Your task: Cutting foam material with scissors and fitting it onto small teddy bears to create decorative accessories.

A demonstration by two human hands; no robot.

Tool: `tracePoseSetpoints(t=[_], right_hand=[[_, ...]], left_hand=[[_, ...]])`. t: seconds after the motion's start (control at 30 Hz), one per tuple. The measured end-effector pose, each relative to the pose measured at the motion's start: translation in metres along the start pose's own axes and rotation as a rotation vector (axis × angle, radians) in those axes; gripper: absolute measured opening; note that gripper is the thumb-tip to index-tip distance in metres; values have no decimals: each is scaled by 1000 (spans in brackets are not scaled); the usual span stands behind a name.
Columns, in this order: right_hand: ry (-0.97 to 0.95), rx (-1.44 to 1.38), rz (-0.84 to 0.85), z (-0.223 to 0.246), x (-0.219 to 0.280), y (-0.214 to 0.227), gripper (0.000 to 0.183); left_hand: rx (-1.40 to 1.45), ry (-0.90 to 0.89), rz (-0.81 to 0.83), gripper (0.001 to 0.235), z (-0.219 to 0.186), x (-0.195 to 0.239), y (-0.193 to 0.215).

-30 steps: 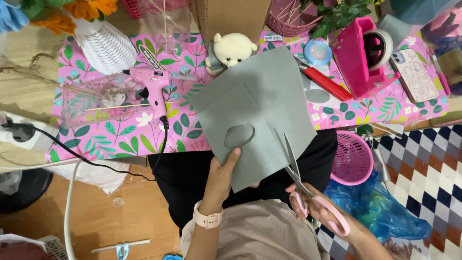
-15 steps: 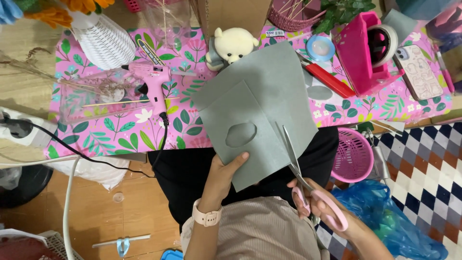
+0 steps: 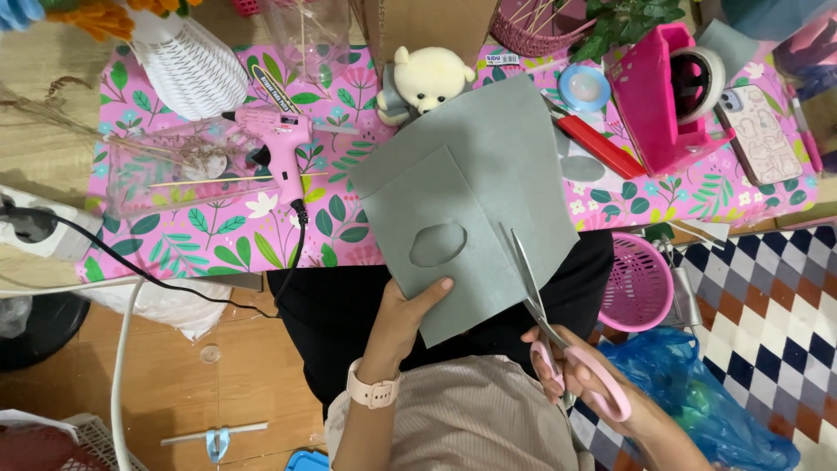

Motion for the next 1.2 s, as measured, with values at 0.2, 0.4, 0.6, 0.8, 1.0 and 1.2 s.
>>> tracePoseSetpoints(t=[0.2,0.4,0.6,0.8,1.0,1.2], right_hand=[[0,41,-5,2,0,-4,81],[16,48,-12,2,0,-6,75],[-44,109,-83,-7,4,8,76],[-103,137,-112,-14,6,18,75],[-44,148,-70,-6,4,12,84],[14,97,-26,-4,3,7,79]], left_hand=[[-21,15,-1,58,-3,2,-1],[-19,22,3,58,-2,4,-2],[-42,17,-7,57,-3,2,-1],[-47,12,2,54,-3,1,0],[-49,7,5,57,-3,0,1],[-54,10,-5,58,-4,2,-1]])
Point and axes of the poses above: each hand's wrist, its own x-axis away from the middle knuckle, its own y-axis out of the back of the hand, z = x × y, the point moved 2 cm from there along -x, towards the middle knuckle, and after that the axes turned 11 degrees about y, right-handed, at the moved point
